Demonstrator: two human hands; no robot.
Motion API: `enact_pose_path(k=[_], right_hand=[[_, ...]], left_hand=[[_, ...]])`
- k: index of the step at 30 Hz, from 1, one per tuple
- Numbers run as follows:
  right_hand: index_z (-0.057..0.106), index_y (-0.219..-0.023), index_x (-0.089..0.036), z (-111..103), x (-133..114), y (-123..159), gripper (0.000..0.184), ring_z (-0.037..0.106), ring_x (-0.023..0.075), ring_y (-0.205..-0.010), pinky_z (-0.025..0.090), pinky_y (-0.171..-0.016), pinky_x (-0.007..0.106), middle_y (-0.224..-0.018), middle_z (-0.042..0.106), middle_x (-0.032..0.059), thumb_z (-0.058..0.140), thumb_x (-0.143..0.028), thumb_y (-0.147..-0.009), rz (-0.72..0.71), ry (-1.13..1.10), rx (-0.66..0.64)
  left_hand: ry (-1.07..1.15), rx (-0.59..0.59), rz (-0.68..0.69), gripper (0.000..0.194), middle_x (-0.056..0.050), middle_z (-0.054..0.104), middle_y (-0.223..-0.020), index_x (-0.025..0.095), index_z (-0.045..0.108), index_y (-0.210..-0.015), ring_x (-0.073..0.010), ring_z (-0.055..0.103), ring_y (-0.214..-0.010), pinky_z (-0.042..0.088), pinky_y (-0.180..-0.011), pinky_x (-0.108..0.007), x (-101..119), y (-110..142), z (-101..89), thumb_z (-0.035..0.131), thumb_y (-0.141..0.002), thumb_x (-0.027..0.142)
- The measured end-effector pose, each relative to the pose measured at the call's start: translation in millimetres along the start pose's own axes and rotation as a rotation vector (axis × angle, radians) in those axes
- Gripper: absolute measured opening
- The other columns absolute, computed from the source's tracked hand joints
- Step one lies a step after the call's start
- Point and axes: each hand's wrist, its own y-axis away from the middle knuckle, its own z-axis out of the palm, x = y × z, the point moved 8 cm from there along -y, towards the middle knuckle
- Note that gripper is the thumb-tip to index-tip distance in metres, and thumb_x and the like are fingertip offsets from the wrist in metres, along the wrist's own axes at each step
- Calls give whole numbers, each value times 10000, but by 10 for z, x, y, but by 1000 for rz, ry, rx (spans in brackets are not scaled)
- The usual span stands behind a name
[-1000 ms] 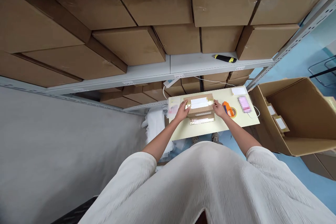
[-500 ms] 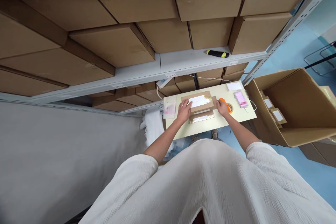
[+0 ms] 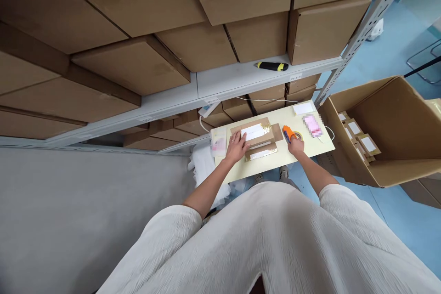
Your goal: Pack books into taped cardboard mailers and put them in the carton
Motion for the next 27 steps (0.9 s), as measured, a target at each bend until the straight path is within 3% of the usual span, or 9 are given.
enact_pose_path(k=[4,8,11,14,18,21,24,27], right_hand=[[662,-1345,-160,-258,42,34,378,573,400,-1329,485,-1054,517,-1373,689,234,446,-292,-1064,-24,-67,115],[686,-1324,-138,-745,60,22,443,614,418,-1244,485,-1070,541,-1322,723,254,408,-374,-1073,-68,-261,270],[706,-1217,-194,-1120,-136,-22,431,652,369,-1147,525,-1018,471,-1218,765,176,406,-454,-1049,-187,-494,298],[696,-1035,-239,-1331,-556,-68,370,665,304,-1000,559,-885,388,-1021,763,81,443,-507,-995,-310,-665,183],[633,-894,-244,-1404,-1247,-42,364,652,253,-902,553,-808,351,-900,708,35,494,-571,-971,-451,-718,27],[637,-958,-230,-1350,-1622,39,432,676,247,-927,563,-846,352,-957,732,43,643,-661,-936,-539,-694,-76],[647,-1106,-217,-1290,-1765,109,568,702,257,-989,584,-884,358,-1065,770,62,888,-612,-778,-587,-608,-129],[658,-1193,-214,-1301,-1749,127,629,716,273,-1056,601,-937,376,-1184,781,81,950,-440,-684,-604,-493,-100]], left_hand=[[37,15,3,657,-141,335,-1853,237,522,-1702,-389,235,-1739,191,-1410,-626,35,5,-39,507,-1094,484],[129,66,10,620,-129,392,-1828,270,597,-1648,-398,263,-1728,182,-1412,-630,56,4,-92,571,-1065,479],[187,107,11,602,-124,430,-1808,287,620,-1627,-395,279,-1724,174,-1414,-636,70,5,-128,592,-1056,476],[211,129,6,597,-129,444,-1800,288,626,-1622,-392,291,-1720,177,-1412,-644,87,7,-150,601,-1052,465],[211,137,6,586,-141,453,-1792,273,644,-1604,-395,315,-1708,184,-1408,-647,110,9,-164,618,-1042,436],[202,148,11,579,-141,456,-1789,268,655,-1591,-389,316,-1707,189,-1408,-636,120,10,-168,642,-1033,421],[201,148,8,587,-142,437,-1800,259,648,-1597,-384,306,-1712,185,-1413,-622,120,5,-157,653,-1032,416],[213,141,7,595,-131,422,-1811,267,635,-1609,-380,292,-1720,172,-1417,-627,116,-6,-142,652,-1032,413]])
